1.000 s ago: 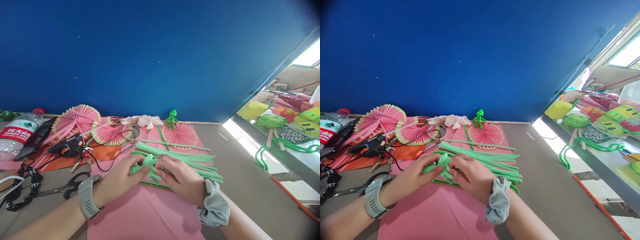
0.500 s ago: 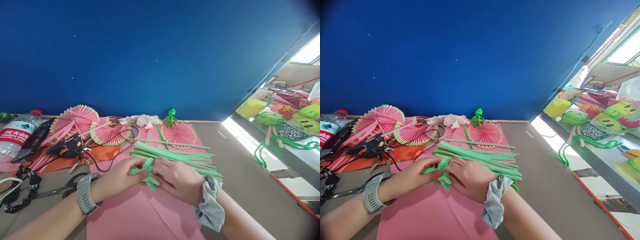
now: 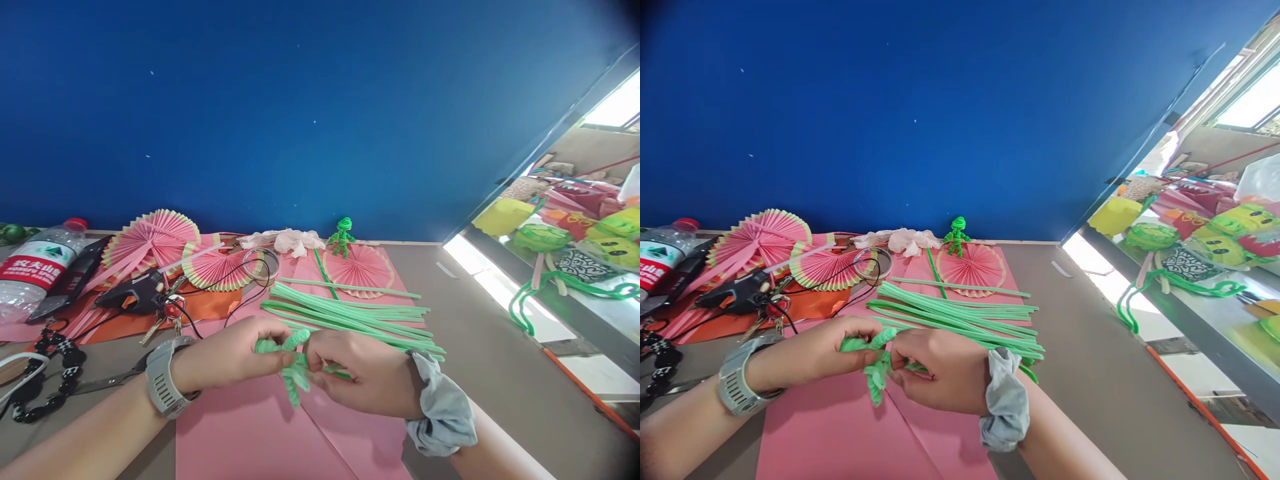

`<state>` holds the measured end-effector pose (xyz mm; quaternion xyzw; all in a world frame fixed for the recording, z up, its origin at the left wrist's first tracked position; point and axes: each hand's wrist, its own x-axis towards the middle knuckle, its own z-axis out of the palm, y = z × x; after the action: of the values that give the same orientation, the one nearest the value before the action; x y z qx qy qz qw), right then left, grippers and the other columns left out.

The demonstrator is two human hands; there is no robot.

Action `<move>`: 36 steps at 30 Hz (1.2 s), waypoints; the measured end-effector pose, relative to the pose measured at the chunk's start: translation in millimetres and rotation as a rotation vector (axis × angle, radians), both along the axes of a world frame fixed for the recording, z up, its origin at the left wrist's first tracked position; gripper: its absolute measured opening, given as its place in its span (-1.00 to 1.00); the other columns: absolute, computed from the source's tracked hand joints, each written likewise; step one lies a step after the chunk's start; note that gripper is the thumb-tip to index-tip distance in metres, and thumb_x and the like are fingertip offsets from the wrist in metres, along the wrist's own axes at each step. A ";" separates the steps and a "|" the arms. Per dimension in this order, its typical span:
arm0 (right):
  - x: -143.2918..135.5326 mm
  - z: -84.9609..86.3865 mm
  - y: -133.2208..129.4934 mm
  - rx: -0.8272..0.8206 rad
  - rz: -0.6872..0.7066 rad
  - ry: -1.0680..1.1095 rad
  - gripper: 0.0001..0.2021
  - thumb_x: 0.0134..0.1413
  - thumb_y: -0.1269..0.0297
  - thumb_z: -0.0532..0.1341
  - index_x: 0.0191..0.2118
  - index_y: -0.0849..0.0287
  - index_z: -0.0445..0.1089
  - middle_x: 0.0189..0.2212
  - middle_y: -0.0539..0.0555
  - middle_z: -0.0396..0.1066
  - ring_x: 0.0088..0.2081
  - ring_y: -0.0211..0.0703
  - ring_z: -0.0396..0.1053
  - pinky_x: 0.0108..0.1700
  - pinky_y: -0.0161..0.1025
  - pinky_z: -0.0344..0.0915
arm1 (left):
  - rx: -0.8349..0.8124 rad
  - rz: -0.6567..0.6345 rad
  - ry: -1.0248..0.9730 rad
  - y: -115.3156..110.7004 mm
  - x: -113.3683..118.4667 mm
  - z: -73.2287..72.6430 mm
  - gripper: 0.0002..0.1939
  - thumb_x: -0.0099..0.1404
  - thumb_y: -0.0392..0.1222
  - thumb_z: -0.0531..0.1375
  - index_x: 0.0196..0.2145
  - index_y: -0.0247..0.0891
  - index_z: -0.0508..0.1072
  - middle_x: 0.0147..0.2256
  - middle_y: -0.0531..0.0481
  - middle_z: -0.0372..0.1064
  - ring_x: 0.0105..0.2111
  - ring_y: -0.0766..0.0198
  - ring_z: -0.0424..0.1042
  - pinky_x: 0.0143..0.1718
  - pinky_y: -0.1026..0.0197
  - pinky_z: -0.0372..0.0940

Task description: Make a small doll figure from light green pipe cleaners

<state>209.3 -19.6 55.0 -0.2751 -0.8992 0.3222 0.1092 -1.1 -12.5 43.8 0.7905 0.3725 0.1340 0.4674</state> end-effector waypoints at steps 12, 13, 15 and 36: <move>1.6 -5.6 2.9 -0.048 -0.220 0.207 -0.93 0.16 0.38 0.03 -0.33 0.13 0.22 -0.39 -0.02 0.28 -0.40 -0.33 0.26 -0.34 -0.36 0.22 | 0.006 0.131 -0.047 -11.1 12.5 2.5 -0.78 0.23 -0.14 0.03 -0.36 -0.27 0.42 -0.42 0.05 0.33 -0.39 0.26 0.28 -0.39 0.31 0.16; 2.0 -8.2 3.7 -0.153 -0.261 0.284 -0.94 0.16 0.33 0.04 -0.34 0.14 0.21 -0.42 -0.03 0.27 -0.43 -0.34 0.28 -0.37 -0.36 0.24 | -0.015 0.128 -0.067 -11.3 12.5 4.2 -0.77 0.23 -0.13 0.03 -0.34 -0.27 0.42 -0.40 0.04 0.33 -0.38 0.26 0.29 -0.39 0.30 0.17; 1.9 -14.3 5.2 -0.403 -0.317 0.416 -0.89 0.12 0.25 0.09 -0.36 0.15 0.20 -0.48 -0.05 0.25 -0.51 -0.36 0.29 -0.44 -0.38 0.27 | -0.078 0.096 -0.108 -12.1 12.2 7.6 -0.77 0.23 -0.11 0.03 -0.30 -0.25 0.43 -0.36 0.03 0.35 -0.36 0.25 0.30 -0.36 0.30 0.19; -16.1 -22.7 -5.1 0.331 -0.290 -0.259 -0.86 0.07 0.49 -0.02 -0.28 0.20 0.22 -0.43 0.04 0.33 -0.47 -0.22 0.25 -0.51 -0.32 0.08 | 0.378 0.447 0.062 -13.6 11.9 -12.8 -0.86 0.27 -0.15 0.02 -0.24 -0.18 0.30 -0.19 -0.02 0.32 -0.13 0.15 0.26 -0.10 0.11 0.15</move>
<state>193.3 -24.8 32.2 -0.4185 -0.8974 0.1137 0.0817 10.7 -26.1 31.0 0.7656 0.5199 0.2764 0.2591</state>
